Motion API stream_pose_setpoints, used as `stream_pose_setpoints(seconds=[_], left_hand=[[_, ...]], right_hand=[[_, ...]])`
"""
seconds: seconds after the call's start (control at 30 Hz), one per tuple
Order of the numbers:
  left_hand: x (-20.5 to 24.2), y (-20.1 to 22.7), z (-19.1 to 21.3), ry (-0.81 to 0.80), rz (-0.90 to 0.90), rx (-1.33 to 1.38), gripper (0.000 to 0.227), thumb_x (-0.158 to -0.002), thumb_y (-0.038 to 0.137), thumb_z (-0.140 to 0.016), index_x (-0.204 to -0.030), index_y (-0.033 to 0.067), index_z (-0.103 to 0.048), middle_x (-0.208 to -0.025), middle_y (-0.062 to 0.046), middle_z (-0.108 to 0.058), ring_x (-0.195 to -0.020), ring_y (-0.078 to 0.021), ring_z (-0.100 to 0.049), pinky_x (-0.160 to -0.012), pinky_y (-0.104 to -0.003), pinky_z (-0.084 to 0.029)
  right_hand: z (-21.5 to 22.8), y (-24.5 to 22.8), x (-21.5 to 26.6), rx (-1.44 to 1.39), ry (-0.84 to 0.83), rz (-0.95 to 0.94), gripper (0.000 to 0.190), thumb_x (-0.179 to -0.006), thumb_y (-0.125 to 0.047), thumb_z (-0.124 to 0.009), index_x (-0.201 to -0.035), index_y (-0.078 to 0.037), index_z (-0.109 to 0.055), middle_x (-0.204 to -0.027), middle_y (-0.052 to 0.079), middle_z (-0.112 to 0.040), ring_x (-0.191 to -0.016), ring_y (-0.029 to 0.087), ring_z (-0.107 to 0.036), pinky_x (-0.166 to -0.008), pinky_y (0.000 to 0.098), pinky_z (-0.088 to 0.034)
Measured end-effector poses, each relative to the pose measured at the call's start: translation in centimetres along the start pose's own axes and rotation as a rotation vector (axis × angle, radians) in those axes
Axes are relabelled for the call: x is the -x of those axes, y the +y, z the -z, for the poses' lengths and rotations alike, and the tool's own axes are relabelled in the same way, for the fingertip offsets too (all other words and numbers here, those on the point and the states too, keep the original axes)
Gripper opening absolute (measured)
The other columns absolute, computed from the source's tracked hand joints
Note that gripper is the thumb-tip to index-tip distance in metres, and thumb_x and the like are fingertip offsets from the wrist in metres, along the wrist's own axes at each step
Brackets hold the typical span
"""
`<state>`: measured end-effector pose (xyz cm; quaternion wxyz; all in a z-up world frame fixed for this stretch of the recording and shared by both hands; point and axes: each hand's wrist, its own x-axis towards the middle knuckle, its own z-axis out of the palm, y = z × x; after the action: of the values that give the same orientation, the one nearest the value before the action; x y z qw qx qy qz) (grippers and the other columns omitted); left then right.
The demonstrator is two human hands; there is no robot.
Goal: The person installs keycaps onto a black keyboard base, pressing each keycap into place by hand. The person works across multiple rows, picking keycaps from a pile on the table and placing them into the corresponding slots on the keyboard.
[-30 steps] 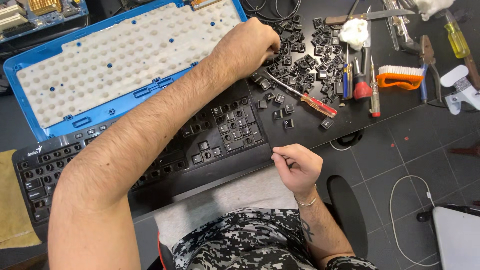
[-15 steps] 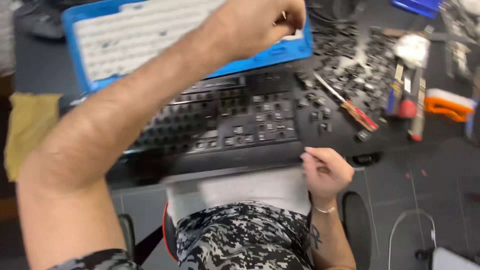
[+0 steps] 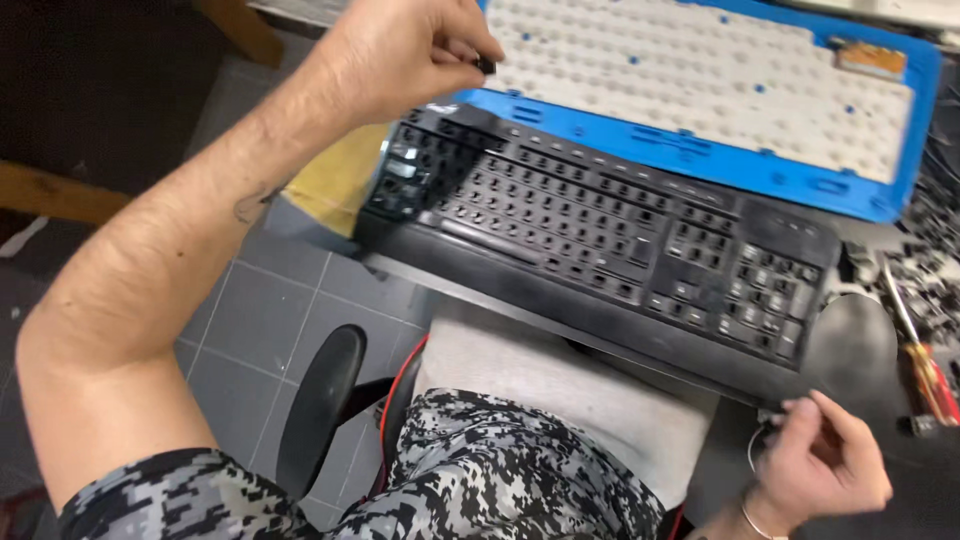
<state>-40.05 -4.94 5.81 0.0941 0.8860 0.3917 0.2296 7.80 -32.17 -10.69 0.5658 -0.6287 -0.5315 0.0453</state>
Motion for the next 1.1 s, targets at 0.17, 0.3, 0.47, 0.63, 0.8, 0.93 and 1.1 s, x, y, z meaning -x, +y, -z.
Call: stream_pose_setpoints(seconds=[0.17,0.3,0.47,0.63,0.8,0.93,1.1], left_hand=[[3.2,-3.1,-0.4,0.045,-0.044,0.004,0.018,-0.088,-0.001,-0.079,-0.104,0.0035,-0.084,-0.099,-0.011,-0.074,-0.084,-0.0194,-0.07,-0.07,-0.031,-0.058],[4.6,-4.5,-0.6,0.042,0.042,0.055,0.019,-0.088,0.0,-0.075,-0.102,0.0086,-0.084,-0.095,-0.008,-0.077,-0.08,-0.015,-0.071,-0.075,-0.028,-0.059],[5.2,-4.2,-1.4,-0.013,0.087,0.123,0.015,-0.09,0.002,-0.076,-0.101,0.0074,-0.084,-0.095,-0.008,-0.077,-0.077,-0.0143,-0.072,-0.075,-0.026,-0.061],[4.7,-3.6,-1.7,0.008,0.029,0.141,0.01,-0.091,0.002,-0.079,-0.098,0.0089,-0.083,-0.098,-0.007,-0.078,-0.084,-0.0155,-0.075,-0.079,-0.027,-0.061],[3.9,-3.5,-2.7,0.003,0.085,0.169,0.007,-0.092,0.004,-0.078,-0.096,0.007,-0.082,-0.096,-0.007,-0.08,-0.085,-0.0178,-0.075,-0.078,-0.029,-0.061],[3.6,-2.9,-2.9,-0.008,0.162,0.166,0.006,-0.09,0.009,-0.082,-0.096,0.0077,-0.083,-0.093,-0.006,-0.081,-0.084,-0.016,-0.077,-0.081,-0.028,-0.063],[3.5,-2.3,-3.1,-0.017,0.277,0.174,0.006,-0.087,0.007,-0.083,-0.092,0.0097,-0.084,-0.088,-0.005,-0.081,-0.082,-0.015,-0.077,-0.077,-0.028,-0.064]], right_hand=[[-1.4,-3.0,-0.6,0.044,-0.002,0.169,0.005,-0.11,0.024,-0.067,-0.113,0.027,-0.07,-0.088,0.034,-0.062,-0.077,0.038,-0.067,-0.072,0.0424,-0.055],[-3.1,-4.2,-2.1,0.04,-0.057,0.303,0.005,-0.108,0.025,-0.069,-0.108,0.029,-0.072,-0.084,0.033,-0.066,-0.076,0.038,-0.067,-0.075,0.0439,-0.054],[-4.8,-5.7,-3.6,0.097,-0.156,0.344,0.005,-0.11,0.019,-0.076,-0.105,0.022,-0.075,-0.092,0.029,-0.071,-0.08,0.035,-0.064,-0.078,0.0418,-0.048],[-5.4,-6.8,-4.2,0.174,-0.259,0.289,0.006,-0.112,0.012,-0.082,-0.11,0.016,-0.078,-0.097,0.025,-0.071,-0.079,0.029,-0.061,-0.076,0.0375,-0.047],[-5.6,-7.7,-4.4,0.208,-0.312,0.263,0.004,-0.109,0.015,-0.081,-0.111,0.012,-0.079,-0.093,0.02,-0.07,-0.073,0.024,-0.058,-0.072,0.0333,-0.045],[-5.5,-7.2,-4.3,0.212,-0.307,0.259,0.005,-0.109,0.014,-0.082,-0.111,0.011,-0.079,-0.092,0.019,-0.07,-0.072,0.023,-0.057,-0.071,0.0328,-0.044],[-5.7,-7.8,-4.5,0.177,-0.316,0.284,0.003,-0.108,0.017,-0.08,-0.109,0.015,-0.078,-0.093,0.022,-0.071,-0.072,0.024,-0.058,-0.068,0.0324,-0.045]])
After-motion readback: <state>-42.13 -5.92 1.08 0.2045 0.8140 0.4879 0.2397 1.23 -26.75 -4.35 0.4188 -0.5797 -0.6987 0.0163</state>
